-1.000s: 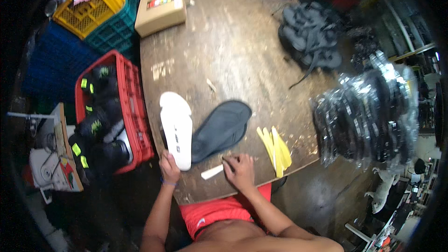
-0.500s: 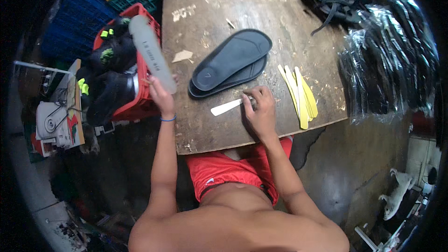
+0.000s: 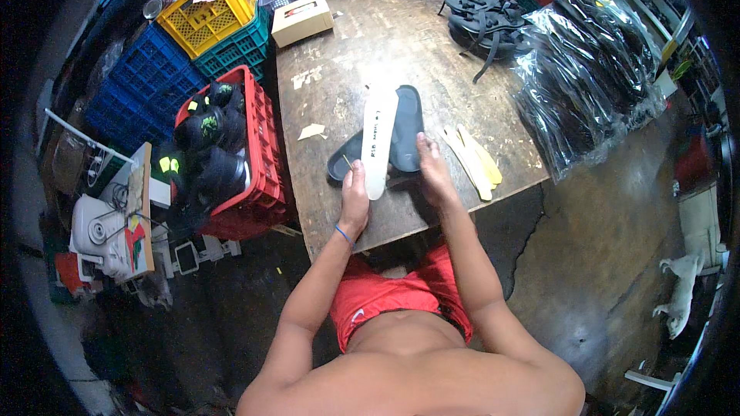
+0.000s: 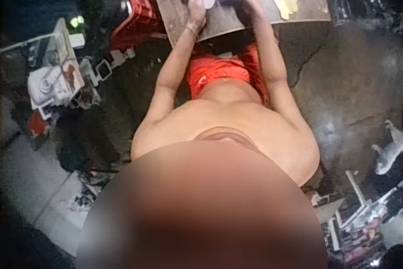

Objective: The person gathers foam insoles and rubber soles from a cluttered workshop. They sit at a table and use a small stick to apply adhesive to the insoles, then press them onto the rubber soles to assemble slippers.

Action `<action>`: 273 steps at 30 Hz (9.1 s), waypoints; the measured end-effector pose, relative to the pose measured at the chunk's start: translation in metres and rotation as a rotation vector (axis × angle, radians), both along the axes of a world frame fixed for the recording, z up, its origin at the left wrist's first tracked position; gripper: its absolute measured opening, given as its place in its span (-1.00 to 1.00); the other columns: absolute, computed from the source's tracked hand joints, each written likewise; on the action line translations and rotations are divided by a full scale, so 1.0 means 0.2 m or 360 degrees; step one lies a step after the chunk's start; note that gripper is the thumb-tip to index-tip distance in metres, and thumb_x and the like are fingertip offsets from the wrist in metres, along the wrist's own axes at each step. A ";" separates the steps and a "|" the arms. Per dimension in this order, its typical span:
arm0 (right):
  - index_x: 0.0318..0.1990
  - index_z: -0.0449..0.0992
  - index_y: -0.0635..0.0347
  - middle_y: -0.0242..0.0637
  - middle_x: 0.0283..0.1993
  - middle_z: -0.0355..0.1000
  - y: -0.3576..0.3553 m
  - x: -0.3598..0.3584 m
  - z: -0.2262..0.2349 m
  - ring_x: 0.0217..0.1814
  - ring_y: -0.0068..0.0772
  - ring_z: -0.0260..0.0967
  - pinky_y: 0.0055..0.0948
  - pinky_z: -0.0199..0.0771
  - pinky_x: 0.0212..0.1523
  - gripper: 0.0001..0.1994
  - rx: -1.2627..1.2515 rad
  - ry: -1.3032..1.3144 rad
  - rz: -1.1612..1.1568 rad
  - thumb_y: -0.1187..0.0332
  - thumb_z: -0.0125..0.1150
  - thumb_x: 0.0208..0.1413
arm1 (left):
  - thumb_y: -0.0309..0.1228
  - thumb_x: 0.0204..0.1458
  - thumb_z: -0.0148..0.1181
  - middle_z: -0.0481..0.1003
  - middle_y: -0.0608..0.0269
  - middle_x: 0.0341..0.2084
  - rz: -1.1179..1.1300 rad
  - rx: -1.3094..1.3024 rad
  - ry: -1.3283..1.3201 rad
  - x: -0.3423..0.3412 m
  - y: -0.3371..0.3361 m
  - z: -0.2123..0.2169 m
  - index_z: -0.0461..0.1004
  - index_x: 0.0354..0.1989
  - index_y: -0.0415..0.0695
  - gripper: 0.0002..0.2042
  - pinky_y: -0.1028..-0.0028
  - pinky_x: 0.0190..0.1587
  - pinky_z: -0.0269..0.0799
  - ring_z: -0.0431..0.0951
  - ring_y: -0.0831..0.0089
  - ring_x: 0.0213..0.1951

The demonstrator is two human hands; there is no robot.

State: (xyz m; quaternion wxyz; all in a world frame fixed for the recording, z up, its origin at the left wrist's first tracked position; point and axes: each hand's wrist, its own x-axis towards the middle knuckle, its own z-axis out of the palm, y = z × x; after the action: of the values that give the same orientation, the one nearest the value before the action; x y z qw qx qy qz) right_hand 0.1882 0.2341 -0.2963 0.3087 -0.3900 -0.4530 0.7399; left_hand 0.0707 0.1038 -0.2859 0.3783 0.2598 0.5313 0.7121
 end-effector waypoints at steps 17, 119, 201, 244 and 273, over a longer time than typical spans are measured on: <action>0.36 0.22 0.00 -0.37 -0.13 0.34 -0.80 0.47 0.04 -0.31 -0.47 0.38 -0.40 0.50 -0.25 -0.61 -0.1175 0.0947 0.0478 0.18 -0.10 0.47 | -0.01 0.45 -0.33 0.54 0.02 0.05 -0.0460 0.0141 -0.0578 0.27 -0.15 0.13 0.34 0.22 -0.29 -0.43 0.41 -0.17 0.63 0.64 0.36 -0.22; 0.06 0.44 0.30 -0.26 -0.09 0.55 -0.74 0.88 0.18 -0.06 -0.49 0.51 -0.45 0.50 0.01 -0.54 0.0060 0.0007 0.0207 0.35 0.49 0.07 | -0.22 0.32 0.06 0.44 0.12 -0.39 -0.0793 -0.0114 0.0697 0.41 -0.54 0.16 0.14 -0.39 -0.08 -0.69 0.41 -0.18 0.37 0.41 0.42 -0.33; -0.05 0.46 0.20 -0.29 -0.15 0.54 -0.80 0.86 0.03 -0.19 -0.47 0.49 -0.48 0.48 -0.14 -0.53 0.0998 0.0093 -0.0600 0.19 0.58 0.00 | -0.47 0.32 0.05 0.51 0.17 -0.51 -0.0517 0.0986 0.0844 0.45 -0.22 0.29 0.37 -0.19 -0.22 -0.92 0.34 -0.41 0.53 0.56 0.28 -0.49; -0.25 0.64 0.03 -0.44 -0.35 0.54 -0.48 0.93 0.36 -0.31 -0.40 0.54 -0.27 0.55 -0.21 -0.82 0.2539 -0.0206 0.0779 0.28 0.31 -0.04 | -0.34 0.27 0.21 0.64 0.18 -0.19 -0.1583 -0.0419 -0.0150 0.32 -0.36 0.23 0.42 0.20 -0.33 -0.59 0.45 -0.05 0.56 0.64 0.47 -0.25; -0.29 0.65 0.07 -0.35 -0.44 0.49 -0.56 0.86 0.39 -0.42 -0.23 0.48 -0.28 0.38 -0.39 -0.65 0.1984 -0.0633 0.0728 0.26 0.47 -0.36 | -0.29 0.22 0.23 0.52 0.19 -0.49 -0.0710 0.0662 0.1102 0.41 -0.46 0.38 0.50 -0.29 -0.17 -0.81 0.31 -0.40 0.49 0.58 0.22 -0.47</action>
State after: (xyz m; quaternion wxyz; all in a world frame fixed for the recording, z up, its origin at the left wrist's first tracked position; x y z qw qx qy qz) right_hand 0.3609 0.1217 -0.2173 0.2225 -0.1629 -0.9124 0.3026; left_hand 0.1536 0.0122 -0.2101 0.2622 0.6607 0.4035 0.5761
